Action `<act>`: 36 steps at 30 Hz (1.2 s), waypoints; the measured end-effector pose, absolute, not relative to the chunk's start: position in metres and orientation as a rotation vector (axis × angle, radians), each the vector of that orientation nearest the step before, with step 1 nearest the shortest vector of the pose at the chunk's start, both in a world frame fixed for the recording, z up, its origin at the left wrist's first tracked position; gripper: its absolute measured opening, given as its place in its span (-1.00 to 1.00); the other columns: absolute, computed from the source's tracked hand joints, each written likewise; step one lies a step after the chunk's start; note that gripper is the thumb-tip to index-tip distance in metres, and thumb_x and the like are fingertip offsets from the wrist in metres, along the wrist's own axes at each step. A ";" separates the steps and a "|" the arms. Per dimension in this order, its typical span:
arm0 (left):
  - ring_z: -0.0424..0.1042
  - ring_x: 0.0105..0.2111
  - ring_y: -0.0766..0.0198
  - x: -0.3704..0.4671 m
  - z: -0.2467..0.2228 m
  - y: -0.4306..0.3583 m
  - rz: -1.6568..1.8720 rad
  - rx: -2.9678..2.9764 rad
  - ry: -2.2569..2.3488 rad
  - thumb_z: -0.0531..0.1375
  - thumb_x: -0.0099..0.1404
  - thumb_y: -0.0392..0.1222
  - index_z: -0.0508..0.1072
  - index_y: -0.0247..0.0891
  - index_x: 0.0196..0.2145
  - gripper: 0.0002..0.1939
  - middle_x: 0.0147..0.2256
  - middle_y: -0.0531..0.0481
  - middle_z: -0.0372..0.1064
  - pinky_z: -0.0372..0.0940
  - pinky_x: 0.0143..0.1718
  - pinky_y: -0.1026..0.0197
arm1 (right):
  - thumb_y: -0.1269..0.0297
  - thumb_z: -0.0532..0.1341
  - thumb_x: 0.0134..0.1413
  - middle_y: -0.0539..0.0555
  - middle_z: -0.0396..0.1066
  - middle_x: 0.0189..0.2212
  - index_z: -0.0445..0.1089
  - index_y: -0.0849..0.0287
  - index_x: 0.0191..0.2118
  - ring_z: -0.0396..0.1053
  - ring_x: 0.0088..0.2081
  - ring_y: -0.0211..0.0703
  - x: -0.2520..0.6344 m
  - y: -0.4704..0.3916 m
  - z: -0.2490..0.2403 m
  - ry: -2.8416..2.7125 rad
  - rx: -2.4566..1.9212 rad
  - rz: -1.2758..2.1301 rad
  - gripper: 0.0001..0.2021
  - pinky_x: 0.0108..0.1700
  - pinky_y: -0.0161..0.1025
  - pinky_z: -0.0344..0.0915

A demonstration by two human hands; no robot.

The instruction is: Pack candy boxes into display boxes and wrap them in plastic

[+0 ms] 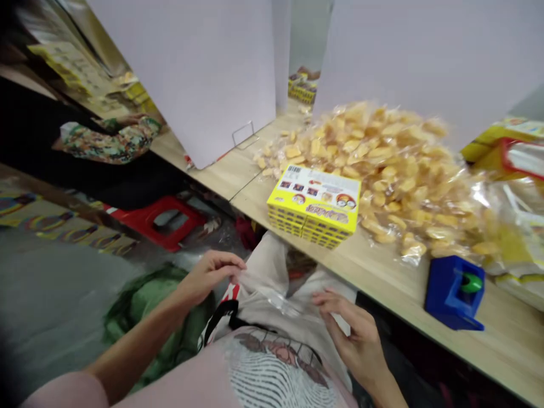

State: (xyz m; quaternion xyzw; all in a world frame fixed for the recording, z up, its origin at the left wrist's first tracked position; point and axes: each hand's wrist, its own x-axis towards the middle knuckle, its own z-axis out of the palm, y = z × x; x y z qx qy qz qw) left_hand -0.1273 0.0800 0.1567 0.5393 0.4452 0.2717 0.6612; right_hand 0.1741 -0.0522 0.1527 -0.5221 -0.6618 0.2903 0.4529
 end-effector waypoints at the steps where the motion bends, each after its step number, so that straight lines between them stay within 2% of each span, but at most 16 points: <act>1: 0.46 -0.44 0.22 -0.131 0.147 0.065 0.606 1.028 0.986 0.18 0.14 -0.18 0.58 -0.35 -0.41 -0.79 -0.49 -0.08 0.49 0.31 -0.33 0.23 | 0.56 0.20 0.11 0.04 0.55 -0.22 0.43 0.09 -0.23 0.52 -0.11 -0.06 0.170 -0.064 0.144 -1.643 -1.298 0.741 -0.80 0.15 0.01 0.35; 4: 0.49 -0.38 0.18 -0.134 0.120 0.024 0.674 0.645 0.978 0.18 0.16 -0.07 0.52 -0.40 -0.46 -0.71 -0.43 -0.16 0.51 0.35 -0.24 0.17 | 0.56 0.20 0.11 0.03 0.54 -0.22 0.42 0.10 -0.25 0.52 -0.11 -0.04 0.160 -0.091 0.116 -1.620 -1.342 0.775 -0.81 0.18 0.08 0.33; 6: 0.45 -0.46 0.27 -0.132 0.105 0.004 0.745 0.587 1.051 0.30 0.06 -0.15 0.46 -0.35 -0.40 -0.80 -0.50 -0.03 0.46 0.32 -0.30 0.24 | 0.54 0.21 0.11 0.03 0.54 -0.24 0.43 0.10 -0.27 0.52 -0.12 -0.03 0.155 -0.101 0.102 -1.586 -1.376 0.770 -0.83 0.19 0.13 0.31; 8: 0.41 -0.54 0.34 -0.131 0.093 -0.008 0.774 0.569 1.094 0.37 -0.06 -0.27 0.42 -0.30 -0.32 -0.69 -0.56 0.10 0.40 0.25 -0.40 0.31 | 0.52 0.22 0.11 0.03 0.54 -0.25 0.44 0.10 -0.29 0.52 -0.13 0.00 0.152 -0.108 0.093 -1.550 -1.414 0.761 -0.85 0.19 0.18 0.30; 10: 0.38 -0.58 0.35 -0.131 0.084 -0.013 0.728 0.543 1.088 0.39 -0.10 -0.26 0.41 -0.32 -0.33 -0.66 -0.59 0.11 0.36 0.21 -0.47 0.32 | 0.49 0.23 0.11 0.03 0.54 -0.25 0.44 0.09 -0.29 0.52 -0.13 0.02 0.150 -0.112 0.087 -1.534 -1.439 0.758 -0.86 0.19 0.21 0.28; 12: 0.36 -0.60 0.36 -0.134 0.079 -0.014 0.670 0.543 1.079 0.40 -0.10 -0.19 0.44 -0.37 -0.43 -0.70 -0.59 0.07 0.35 0.21 -0.49 0.30 | 0.47 0.23 0.11 0.03 0.54 -0.25 0.45 0.08 -0.30 0.51 -0.12 0.03 0.151 -0.116 0.085 -1.542 -1.452 0.762 -0.87 0.20 0.22 0.26; 15: 0.35 -0.60 0.38 -0.137 0.076 -0.013 0.662 0.603 1.064 0.39 -0.06 -0.13 0.46 -0.40 -0.52 -0.72 -0.60 0.02 0.36 0.22 -0.47 0.30 | 0.46 0.22 0.10 0.03 0.54 -0.25 0.45 0.07 -0.30 0.51 -0.12 0.03 0.156 -0.118 0.091 -1.598 -1.453 0.761 -0.87 0.20 0.18 0.27; 19: 0.37 -0.57 0.35 -0.138 0.075 -0.014 0.680 0.712 1.041 0.37 -0.03 -0.10 0.52 -0.40 -0.48 -0.73 -0.58 -0.01 0.40 0.24 -0.42 0.28 | 0.39 0.25 0.07 0.11 0.47 -0.04 0.48 0.04 -0.12 0.42 0.03 0.10 0.149 -0.099 0.115 -1.772 -1.457 0.861 -0.76 0.13 0.08 0.32; 21: 0.37 -0.56 0.34 -0.137 0.077 -0.013 0.694 0.789 1.020 0.36 -0.01 -0.10 0.54 -0.39 -0.47 -0.74 -0.58 -0.02 0.41 0.24 -0.41 0.28 | 0.34 0.25 0.08 0.13 0.44 0.00 0.48 0.03 -0.07 0.39 0.05 0.08 0.130 -0.078 0.126 -1.779 -1.437 0.916 -0.74 0.10 0.02 0.32; 24: 0.37 -0.53 0.33 -0.134 0.083 -0.010 0.706 0.912 0.975 0.32 0.05 -0.13 0.55 -0.37 -0.44 -0.79 -0.57 -0.02 0.43 0.23 -0.38 0.28 | 0.25 0.26 0.11 0.12 0.49 -0.17 0.52 0.08 -0.16 0.44 -0.11 0.00 0.088 -0.040 0.127 -1.718 -1.374 1.011 -0.82 -0.04 -0.09 0.36; 28: 0.36 -0.49 0.32 -0.130 0.093 -0.003 0.727 1.060 0.943 0.27 0.09 -0.18 0.55 -0.36 -0.47 -0.84 -0.55 -0.01 0.42 0.21 -0.37 0.29 | 0.20 0.32 0.01 0.05 0.46 -0.43 0.53 0.15 -0.35 0.41 -0.35 -0.12 0.048 -0.007 0.113 -1.644 -1.355 1.195 -0.87 -0.26 -0.20 0.34; 36: 0.33 -0.50 0.32 -0.127 0.097 -0.002 0.658 1.251 0.963 0.19 0.11 -0.25 0.52 -0.35 -0.50 -0.86 -0.56 0.01 0.39 0.18 -0.40 0.29 | 0.25 0.29 -0.01 -0.01 0.41 -0.55 0.42 0.17 -0.50 0.34 -0.44 -0.19 0.048 -0.008 0.112 -1.513 -1.307 1.412 -0.86 -0.34 -0.25 0.26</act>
